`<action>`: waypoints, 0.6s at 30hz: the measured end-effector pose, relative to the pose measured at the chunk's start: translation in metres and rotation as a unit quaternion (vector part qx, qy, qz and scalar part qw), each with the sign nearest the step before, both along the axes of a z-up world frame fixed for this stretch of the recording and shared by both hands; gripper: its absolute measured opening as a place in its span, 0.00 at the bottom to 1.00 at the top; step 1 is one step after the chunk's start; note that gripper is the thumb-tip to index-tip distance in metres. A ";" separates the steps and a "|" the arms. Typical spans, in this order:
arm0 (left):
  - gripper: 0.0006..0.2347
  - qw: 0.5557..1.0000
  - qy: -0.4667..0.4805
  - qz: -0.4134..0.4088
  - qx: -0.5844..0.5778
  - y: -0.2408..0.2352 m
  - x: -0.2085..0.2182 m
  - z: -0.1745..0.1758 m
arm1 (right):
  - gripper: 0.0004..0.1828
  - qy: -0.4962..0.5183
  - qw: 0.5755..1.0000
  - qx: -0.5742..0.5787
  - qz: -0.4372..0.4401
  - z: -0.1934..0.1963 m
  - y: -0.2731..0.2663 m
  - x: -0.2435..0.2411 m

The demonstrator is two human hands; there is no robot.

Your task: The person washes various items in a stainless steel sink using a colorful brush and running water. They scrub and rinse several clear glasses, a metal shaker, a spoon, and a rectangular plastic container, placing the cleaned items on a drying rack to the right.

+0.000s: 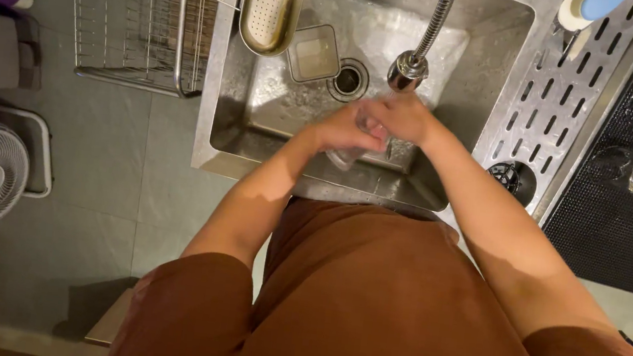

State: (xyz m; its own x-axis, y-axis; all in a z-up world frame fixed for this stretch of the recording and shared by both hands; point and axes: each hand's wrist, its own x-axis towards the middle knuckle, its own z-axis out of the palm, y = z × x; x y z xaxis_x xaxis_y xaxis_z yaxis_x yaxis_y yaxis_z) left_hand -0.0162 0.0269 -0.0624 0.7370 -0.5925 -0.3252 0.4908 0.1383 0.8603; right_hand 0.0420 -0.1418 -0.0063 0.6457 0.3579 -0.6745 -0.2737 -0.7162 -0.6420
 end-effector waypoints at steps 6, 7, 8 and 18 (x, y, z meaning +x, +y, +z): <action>0.28 0.815 -0.219 -0.100 0.527 -0.016 0.004 0.008 | 0.33 0.004 0.960 -0.116 -0.255 -0.013 0.025 -0.009; 0.37 0.824 -0.223 -0.090 0.513 -0.012 0.009 -0.002 | 0.27 0.019 0.959 -0.090 -0.268 -0.030 0.029 -0.001; 0.46 0.832 -0.227 -0.081 0.499 -0.007 0.013 -0.012 | 0.24 0.034 0.957 -0.063 -0.281 -0.046 0.032 0.007; 0.50 0.869 -0.230 -0.159 0.408 -0.012 0.016 0.010 | 0.09 -0.562 0.710 -0.193 0.377 -0.089 -0.035 -0.009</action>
State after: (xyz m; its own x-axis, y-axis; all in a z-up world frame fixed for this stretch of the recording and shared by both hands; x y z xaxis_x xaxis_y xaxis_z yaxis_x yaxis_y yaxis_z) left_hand 0.0001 0.0153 -0.0523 0.7420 -0.5007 -0.4458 -0.0296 -0.6888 0.7243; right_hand 0.0334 -0.1763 -0.0955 0.5766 0.8166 -0.0263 0.8116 -0.5688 0.1336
